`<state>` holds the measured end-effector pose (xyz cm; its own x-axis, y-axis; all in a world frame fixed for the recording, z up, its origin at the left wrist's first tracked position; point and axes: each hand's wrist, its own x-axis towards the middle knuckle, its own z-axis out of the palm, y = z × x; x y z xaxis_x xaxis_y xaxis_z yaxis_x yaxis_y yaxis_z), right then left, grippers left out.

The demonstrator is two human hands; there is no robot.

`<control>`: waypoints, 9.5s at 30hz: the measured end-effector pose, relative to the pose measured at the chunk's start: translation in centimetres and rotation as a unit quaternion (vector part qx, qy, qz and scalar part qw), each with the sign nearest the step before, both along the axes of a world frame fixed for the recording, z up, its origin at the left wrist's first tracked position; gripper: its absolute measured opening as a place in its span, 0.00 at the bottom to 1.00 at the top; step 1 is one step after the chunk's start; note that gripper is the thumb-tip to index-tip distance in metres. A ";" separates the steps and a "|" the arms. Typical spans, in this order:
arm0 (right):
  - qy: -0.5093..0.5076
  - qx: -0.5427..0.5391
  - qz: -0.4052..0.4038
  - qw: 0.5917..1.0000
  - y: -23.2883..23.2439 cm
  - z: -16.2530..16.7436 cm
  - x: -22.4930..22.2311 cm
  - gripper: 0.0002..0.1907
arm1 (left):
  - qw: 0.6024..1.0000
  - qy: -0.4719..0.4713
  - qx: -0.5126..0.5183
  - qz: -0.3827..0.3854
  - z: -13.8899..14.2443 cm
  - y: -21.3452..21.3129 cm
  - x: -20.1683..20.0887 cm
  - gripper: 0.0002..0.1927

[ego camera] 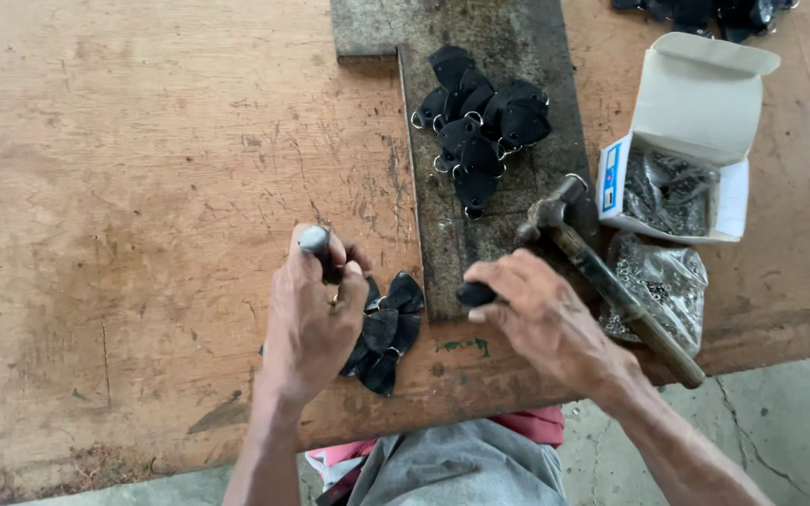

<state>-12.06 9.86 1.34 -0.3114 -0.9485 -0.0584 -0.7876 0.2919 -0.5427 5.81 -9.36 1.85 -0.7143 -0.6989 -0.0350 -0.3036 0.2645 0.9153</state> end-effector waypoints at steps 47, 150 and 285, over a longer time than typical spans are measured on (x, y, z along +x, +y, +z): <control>0.118 0.033 -0.226 0.966 11.7 -0.6 -5.8 0.06 | 0.911 -0.100 0.297 -0.269 -0.6 6.3 -7.0 0.20; 0.158 0.084 -0.254 0.950 6.8 -1.4 -14.8 0.04 | 0.909 0.136 0.387 -0.075 -4.1 7.0 -7.2 0.15; -0.137 -0.053 -0.072 0.986 -1.8 1.4 -0.3 0.15 | 0.941 0.156 0.288 -0.078 -2.0 3.9 -2.2 0.11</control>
